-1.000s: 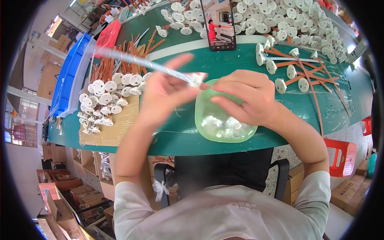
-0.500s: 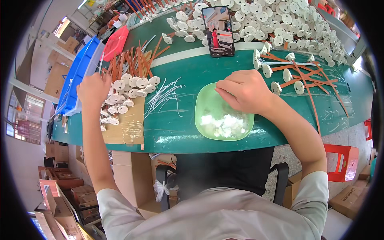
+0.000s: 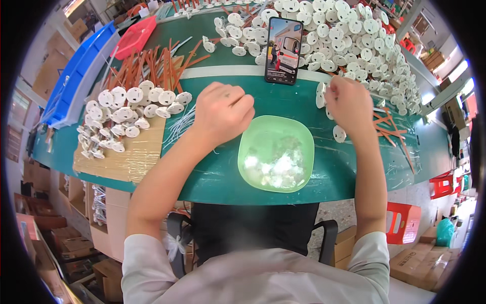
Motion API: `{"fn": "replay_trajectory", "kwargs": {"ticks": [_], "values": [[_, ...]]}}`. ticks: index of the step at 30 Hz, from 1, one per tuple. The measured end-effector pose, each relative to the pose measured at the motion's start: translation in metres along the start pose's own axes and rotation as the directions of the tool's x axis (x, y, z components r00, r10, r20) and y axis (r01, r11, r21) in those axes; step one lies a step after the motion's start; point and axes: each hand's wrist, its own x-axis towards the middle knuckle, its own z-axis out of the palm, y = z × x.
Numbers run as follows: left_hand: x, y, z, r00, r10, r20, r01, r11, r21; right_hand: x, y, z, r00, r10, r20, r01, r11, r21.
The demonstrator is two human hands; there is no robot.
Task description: The person repeatedly picks up a white circular plastic component and a strip of LED lights, then uses a thin orange stick to apply a white substance from a green bowl onto the component. The person then attaches the LED strip to the component and places the assembled unit on the table.
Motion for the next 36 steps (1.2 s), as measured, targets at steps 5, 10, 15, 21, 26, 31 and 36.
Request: {"fn": "replay_trajectory", "kwargs": {"ticks": [5,10,15,21,26,31,36], "values": [[-0.022,0.003,0.005,0.984,-0.173,0.033,0.176,0.965,-0.196,-0.002,0.05,-0.02,0.929,0.274,0.249,-0.187,0.928,-0.322],[-0.025,0.002,0.01,0.986,-0.164,0.028,0.165,0.936,-0.312,0.002,0.08,-0.002,0.868,0.348,0.354,-0.225,0.912,-0.344],[-0.024,0.002,0.009,0.987,-0.163,0.008,0.157,0.937,-0.312,0.011,0.076,0.003,0.877,0.369,0.308,-0.258,0.902,-0.345],[-0.022,0.003,0.008,0.987,-0.157,-0.013,0.145,0.938,-0.314,0.011,0.053,-0.007,0.881,0.423,0.212,-0.325,0.867,-0.378],[-0.02,0.008,0.004,0.973,-0.23,0.012,0.213,0.878,-0.429,-0.002,0.026,-0.013,0.969,0.236,0.072,-0.205,0.931,-0.303],[-0.019,0.015,-0.005,0.877,-0.412,0.247,0.463,0.592,-0.66,-0.016,-0.027,-0.016,0.975,-0.142,-0.169,0.129,0.988,-0.081],[-0.01,0.028,-0.02,0.821,-0.259,0.508,0.543,0.083,-0.835,-0.027,-0.059,-0.014,0.649,-0.599,-0.469,0.673,0.739,-0.013]]}}
